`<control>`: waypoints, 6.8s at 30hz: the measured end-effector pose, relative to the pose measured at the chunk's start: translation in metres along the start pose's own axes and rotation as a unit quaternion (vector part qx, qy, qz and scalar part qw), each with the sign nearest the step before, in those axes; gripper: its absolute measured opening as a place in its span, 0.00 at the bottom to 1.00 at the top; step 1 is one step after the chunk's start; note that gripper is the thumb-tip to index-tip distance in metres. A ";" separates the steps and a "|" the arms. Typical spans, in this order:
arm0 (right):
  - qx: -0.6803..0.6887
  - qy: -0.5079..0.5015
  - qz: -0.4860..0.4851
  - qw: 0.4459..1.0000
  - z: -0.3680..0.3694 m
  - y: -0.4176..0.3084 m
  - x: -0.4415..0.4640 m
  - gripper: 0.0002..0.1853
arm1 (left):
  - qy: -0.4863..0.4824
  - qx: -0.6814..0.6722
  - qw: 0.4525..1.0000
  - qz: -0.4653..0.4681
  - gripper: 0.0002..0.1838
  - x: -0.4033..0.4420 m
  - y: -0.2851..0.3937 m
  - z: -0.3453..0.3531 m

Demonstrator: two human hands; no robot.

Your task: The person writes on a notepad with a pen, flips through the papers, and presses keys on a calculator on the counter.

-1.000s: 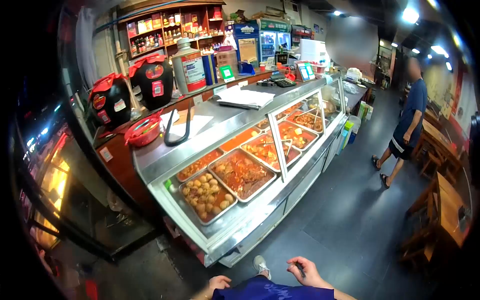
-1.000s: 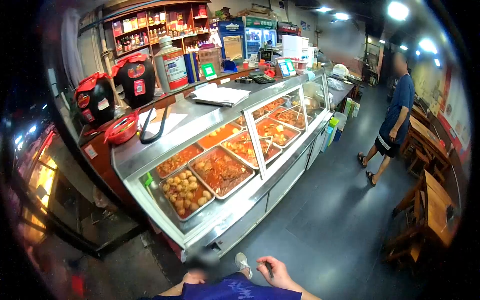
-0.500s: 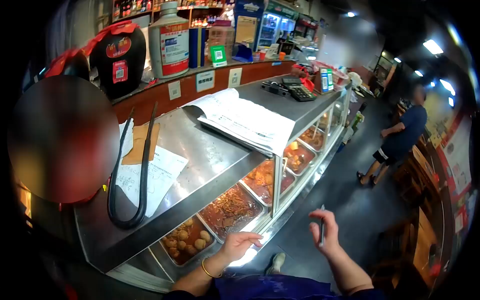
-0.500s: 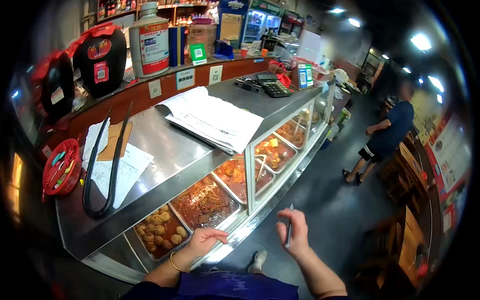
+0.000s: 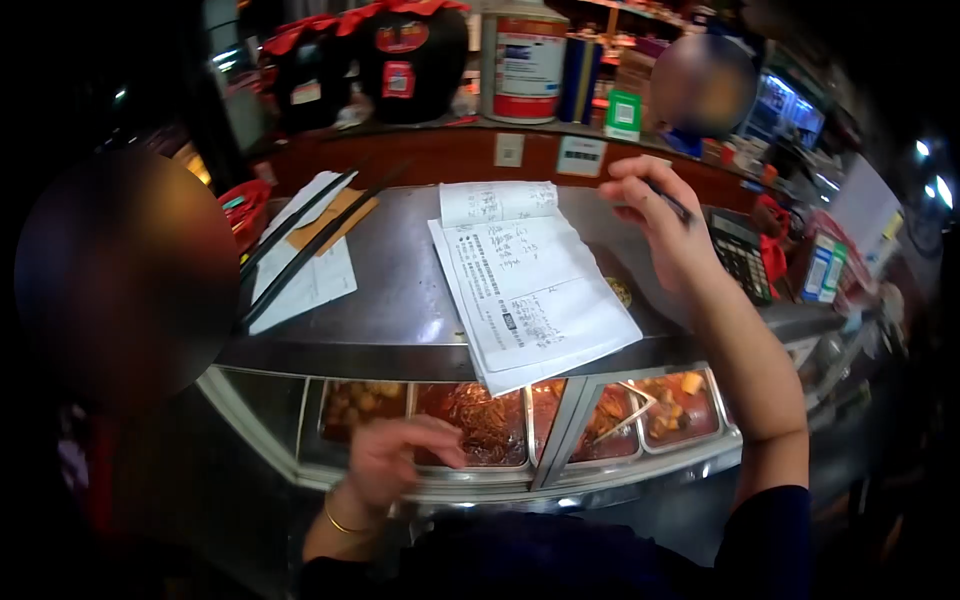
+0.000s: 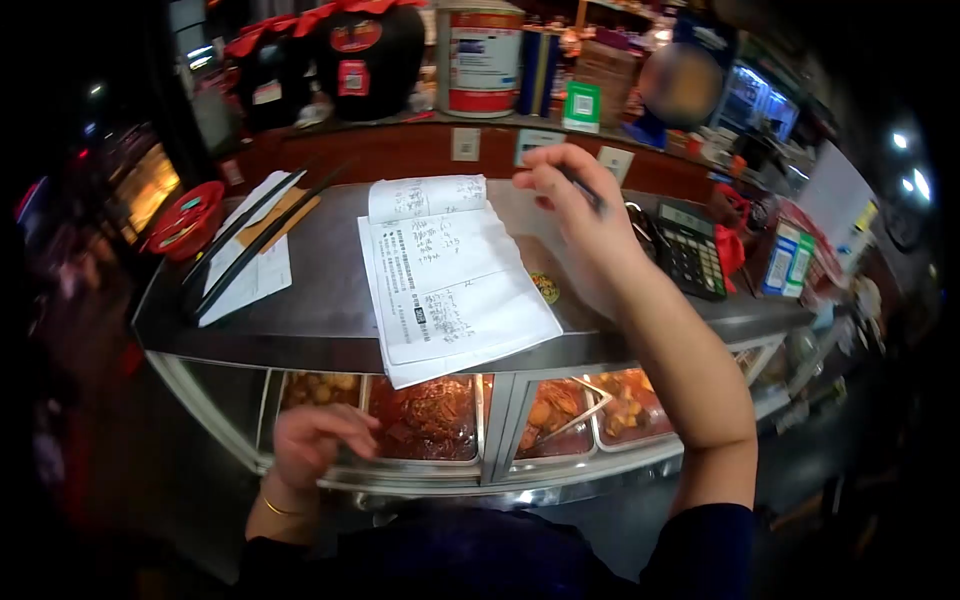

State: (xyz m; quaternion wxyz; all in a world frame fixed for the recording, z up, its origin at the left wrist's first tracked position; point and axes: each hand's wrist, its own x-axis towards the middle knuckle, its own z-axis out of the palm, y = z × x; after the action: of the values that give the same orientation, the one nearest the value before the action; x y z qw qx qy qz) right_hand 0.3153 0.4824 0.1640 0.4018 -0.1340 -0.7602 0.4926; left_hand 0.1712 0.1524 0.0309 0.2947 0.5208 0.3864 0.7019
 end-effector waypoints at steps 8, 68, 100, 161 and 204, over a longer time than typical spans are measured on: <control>0.120 -0.072 0.045 0.989 -0.005 0.055 0.074 0.14 | 0.290 0.295 0.911 0.009 0.23 0.127 0.050 -0.029; -0.087 -0.454 0.144 0.875 -0.023 -0.027 -0.001 0.24 | -0.079 0.541 0.834 -0.078 0.14 0.289 -0.058 -0.076; -0.120 -0.451 0.084 0.881 -0.014 -0.010 0.004 0.14 | -0.015 0.571 0.820 -0.047 0.07 0.289 -0.056 -0.077; -0.133 -0.395 -0.131 0.899 -0.016 0.003 0.027 0.14 | -0.172 0.490 0.834 -0.187 0.46 0.270 -0.002 -0.071; -0.084 -0.107 0.003 0.991 0.044 0.069 0.038 0.06 | -0.225 0.486 0.836 -0.120 0.47 0.265 -0.002 -0.051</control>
State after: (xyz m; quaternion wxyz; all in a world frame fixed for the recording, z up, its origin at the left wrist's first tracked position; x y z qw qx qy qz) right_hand 0.2446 0.5098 0.1146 0.3042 -0.1165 -0.8371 0.4395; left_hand 0.0476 0.3577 0.1551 0.1643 0.6900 0.6603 0.2468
